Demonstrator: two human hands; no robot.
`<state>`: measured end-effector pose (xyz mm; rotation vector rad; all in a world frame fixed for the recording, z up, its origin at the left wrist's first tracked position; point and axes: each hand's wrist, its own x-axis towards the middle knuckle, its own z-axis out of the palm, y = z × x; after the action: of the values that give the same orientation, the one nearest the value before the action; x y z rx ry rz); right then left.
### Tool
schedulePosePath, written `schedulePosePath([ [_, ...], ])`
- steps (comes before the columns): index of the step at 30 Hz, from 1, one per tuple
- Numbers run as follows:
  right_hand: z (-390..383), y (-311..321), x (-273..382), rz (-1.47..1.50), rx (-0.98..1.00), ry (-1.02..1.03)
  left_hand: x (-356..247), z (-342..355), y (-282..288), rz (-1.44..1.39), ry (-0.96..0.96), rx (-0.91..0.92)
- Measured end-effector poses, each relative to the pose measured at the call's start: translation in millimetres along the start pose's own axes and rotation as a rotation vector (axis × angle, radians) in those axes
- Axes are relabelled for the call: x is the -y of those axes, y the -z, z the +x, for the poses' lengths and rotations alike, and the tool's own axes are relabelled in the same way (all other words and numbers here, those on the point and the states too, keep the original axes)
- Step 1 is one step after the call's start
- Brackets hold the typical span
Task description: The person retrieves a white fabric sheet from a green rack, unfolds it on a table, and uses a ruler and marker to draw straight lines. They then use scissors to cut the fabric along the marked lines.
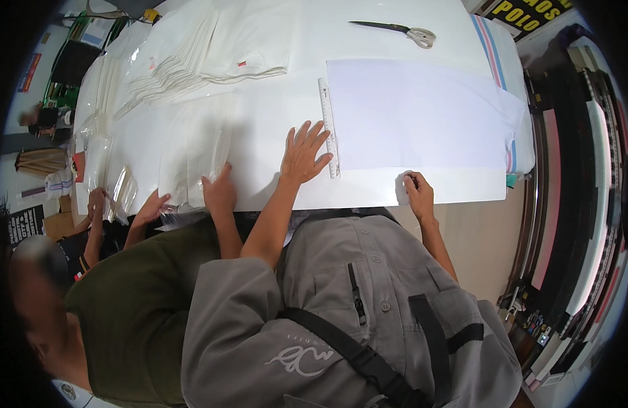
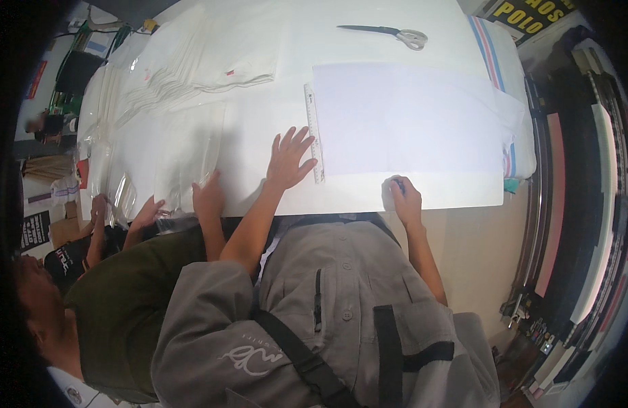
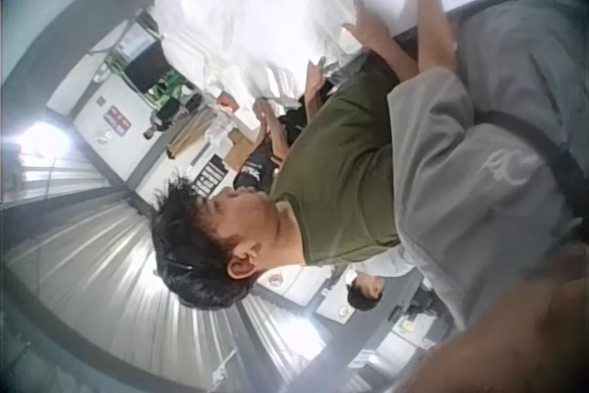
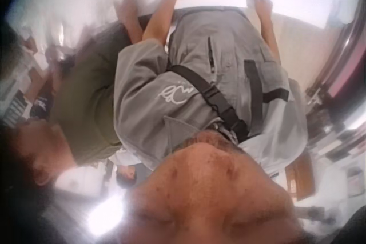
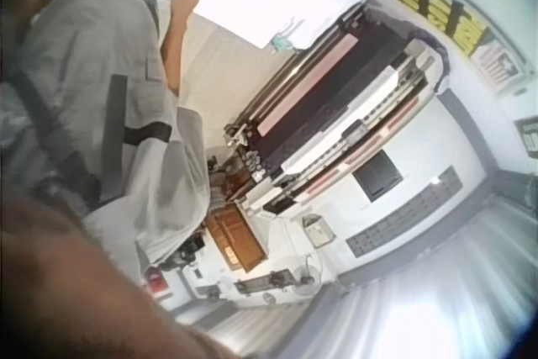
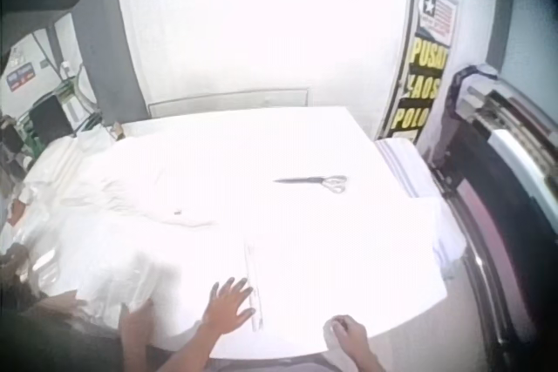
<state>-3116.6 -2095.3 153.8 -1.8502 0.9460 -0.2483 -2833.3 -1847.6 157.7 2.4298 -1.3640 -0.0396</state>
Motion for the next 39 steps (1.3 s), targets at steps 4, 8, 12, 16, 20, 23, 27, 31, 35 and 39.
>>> schedulePosePath([
  [4,7.2,1.1,-14.3,-0.039,-0.029,0.000,-4.8,-0.2,-1.3,-0.069,-0.025,-0.029],
  [8,-0.2,-1.6,17.1,-0.097,0.156,-0.041,-16.7,-12.2,-4.9,-0.078,0.024,-0.057],
  [12,-5.1,-24.5,54.4,-0.208,0.357,0.063,-26.7,-25.5,-6.3,-0.070,0.051,-0.073],
  [16,-4.0,-35.4,73.5,-0.204,0.440,0.074,-27.6,-33.3,-0.1,-0.050,0.058,-0.082],
  [20,-0.3,-30.6,65.7,-0.272,0.444,0.068,-19.9,-42.5,5.3,-0.024,0.074,-0.060],
  [23,2.4,-19.4,51.9,-0.310,0.428,0.068,-7.4,-47.2,6.3,0.061,0.175,-0.111],
  [27,3.1,-5.4,42.7,-0.310,0.407,0.038,8.1,-44.0,5.9,0.231,0.301,-0.125],
  [31,9.7,-0.8,35.6,-0.262,0.397,0.057,1.7,-19.7,5.8,0.257,0.432,-0.139],
  [35,18.0,-5.1,38.1,-0.232,0.423,0.010,-12.7,6.3,10.2,0.307,0.588,-0.034],
  [39,21.9,-3.1,40.7,-0.163,0.422,-0.024,-4.2,-2.1,18.0,0.254,0.610,-0.009],
])
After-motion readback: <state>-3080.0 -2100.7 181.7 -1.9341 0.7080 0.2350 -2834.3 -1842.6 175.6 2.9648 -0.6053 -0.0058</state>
